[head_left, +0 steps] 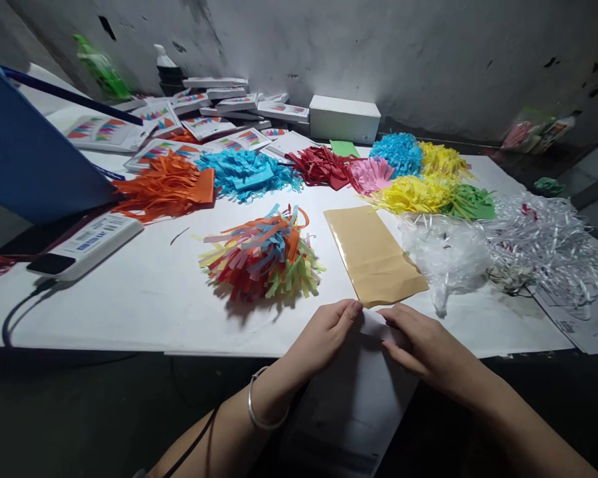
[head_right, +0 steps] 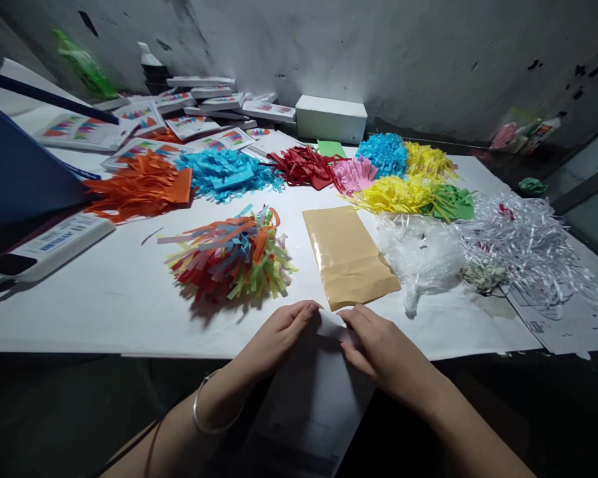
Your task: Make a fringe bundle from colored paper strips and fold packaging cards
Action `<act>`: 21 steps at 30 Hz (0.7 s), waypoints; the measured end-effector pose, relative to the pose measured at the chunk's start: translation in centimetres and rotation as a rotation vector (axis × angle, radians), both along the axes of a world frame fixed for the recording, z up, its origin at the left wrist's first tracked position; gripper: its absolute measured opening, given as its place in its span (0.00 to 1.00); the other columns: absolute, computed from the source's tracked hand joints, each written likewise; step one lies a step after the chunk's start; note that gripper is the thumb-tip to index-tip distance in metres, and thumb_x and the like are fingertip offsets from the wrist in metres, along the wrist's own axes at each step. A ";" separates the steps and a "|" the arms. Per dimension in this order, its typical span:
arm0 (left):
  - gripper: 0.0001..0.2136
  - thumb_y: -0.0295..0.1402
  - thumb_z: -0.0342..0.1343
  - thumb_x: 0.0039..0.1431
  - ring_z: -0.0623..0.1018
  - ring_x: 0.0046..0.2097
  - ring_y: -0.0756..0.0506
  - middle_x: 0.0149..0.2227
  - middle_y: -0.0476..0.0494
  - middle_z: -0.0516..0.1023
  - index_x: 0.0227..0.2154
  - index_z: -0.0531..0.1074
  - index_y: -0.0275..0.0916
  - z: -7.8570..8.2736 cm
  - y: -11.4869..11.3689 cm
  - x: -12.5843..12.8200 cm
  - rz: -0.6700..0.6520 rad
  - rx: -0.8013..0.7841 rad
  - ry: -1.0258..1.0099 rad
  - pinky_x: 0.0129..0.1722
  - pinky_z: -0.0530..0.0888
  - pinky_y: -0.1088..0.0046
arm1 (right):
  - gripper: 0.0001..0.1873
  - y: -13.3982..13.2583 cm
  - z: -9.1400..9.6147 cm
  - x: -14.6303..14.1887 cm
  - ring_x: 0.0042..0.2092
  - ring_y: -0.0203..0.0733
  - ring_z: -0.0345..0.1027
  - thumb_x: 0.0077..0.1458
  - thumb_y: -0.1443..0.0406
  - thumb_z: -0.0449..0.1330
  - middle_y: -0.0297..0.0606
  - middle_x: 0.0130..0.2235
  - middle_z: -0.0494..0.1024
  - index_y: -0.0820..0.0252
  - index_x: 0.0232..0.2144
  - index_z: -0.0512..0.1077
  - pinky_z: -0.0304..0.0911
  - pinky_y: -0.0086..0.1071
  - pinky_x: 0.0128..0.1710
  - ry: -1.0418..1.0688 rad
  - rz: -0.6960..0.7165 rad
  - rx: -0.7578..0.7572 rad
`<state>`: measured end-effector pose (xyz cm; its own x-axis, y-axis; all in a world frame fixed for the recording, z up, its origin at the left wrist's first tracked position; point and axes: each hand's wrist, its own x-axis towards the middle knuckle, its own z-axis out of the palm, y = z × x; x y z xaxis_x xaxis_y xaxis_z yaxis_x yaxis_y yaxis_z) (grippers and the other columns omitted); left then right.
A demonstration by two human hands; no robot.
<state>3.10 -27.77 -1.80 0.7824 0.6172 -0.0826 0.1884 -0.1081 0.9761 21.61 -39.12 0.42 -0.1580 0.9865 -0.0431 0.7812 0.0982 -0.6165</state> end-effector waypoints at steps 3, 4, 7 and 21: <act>0.19 0.48 0.40 0.67 0.62 0.31 0.48 0.26 0.53 0.60 0.26 0.62 0.40 0.0 0.0 0.1 0.000 0.001 0.002 0.33 0.62 0.72 | 0.16 0.1 0.0 0.2 0.50 0.41 0.69 0.63 0.70 0.54 0.38 0.48 0.74 0.55 0.52 0.65 0.64 0.35 0.49 0.032 -0.001 0.006; 0.20 0.48 0.40 0.67 0.62 0.31 0.48 0.26 0.53 0.60 0.26 0.61 0.41 0.1 0.0 0.1 0.000 0.003 0.003 0.33 0.61 0.72 | 0.16 0.2 0.1 0.3 0.50 0.40 0.69 0.63 0.70 0.54 0.37 0.48 0.74 0.54 0.52 0.65 0.64 0.33 0.49 0.051 -0.002 0.006; 0.19 0.48 0.40 0.67 0.63 0.31 0.47 0.26 0.53 0.60 0.25 0.60 0.41 0.1 0.0 0.1 0.003 0.013 0.007 0.33 0.61 0.72 | 0.15 0.2 0.1 0.5 0.48 0.37 0.71 0.63 0.69 0.55 0.35 0.48 0.76 0.52 0.51 0.68 0.64 0.30 0.47 0.091 -0.043 0.019; 0.19 0.47 0.40 0.67 0.63 0.31 0.47 0.26 0.53 0.60 0.25 0.59 0.41 0.0 -0.1 0.2 -0.006 0.038 0.018 0.33 0.61 0.72 | 0.13 0.3 0.9 0.2 0.45 0.40 0.72 0.60 0.71 0.54 0.37 0.45 0.78 0.56 0.47 0.70 0.64 0.31 0.44 0.050 -0.059 -0.017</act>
<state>3.32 -27.88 -1.82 0.7847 0.6156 -0.0732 0.2051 -0.1464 0.9677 21.85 -38.85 1.34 -0.1020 0.9933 -0.0536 0.7536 0.0419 -0.6560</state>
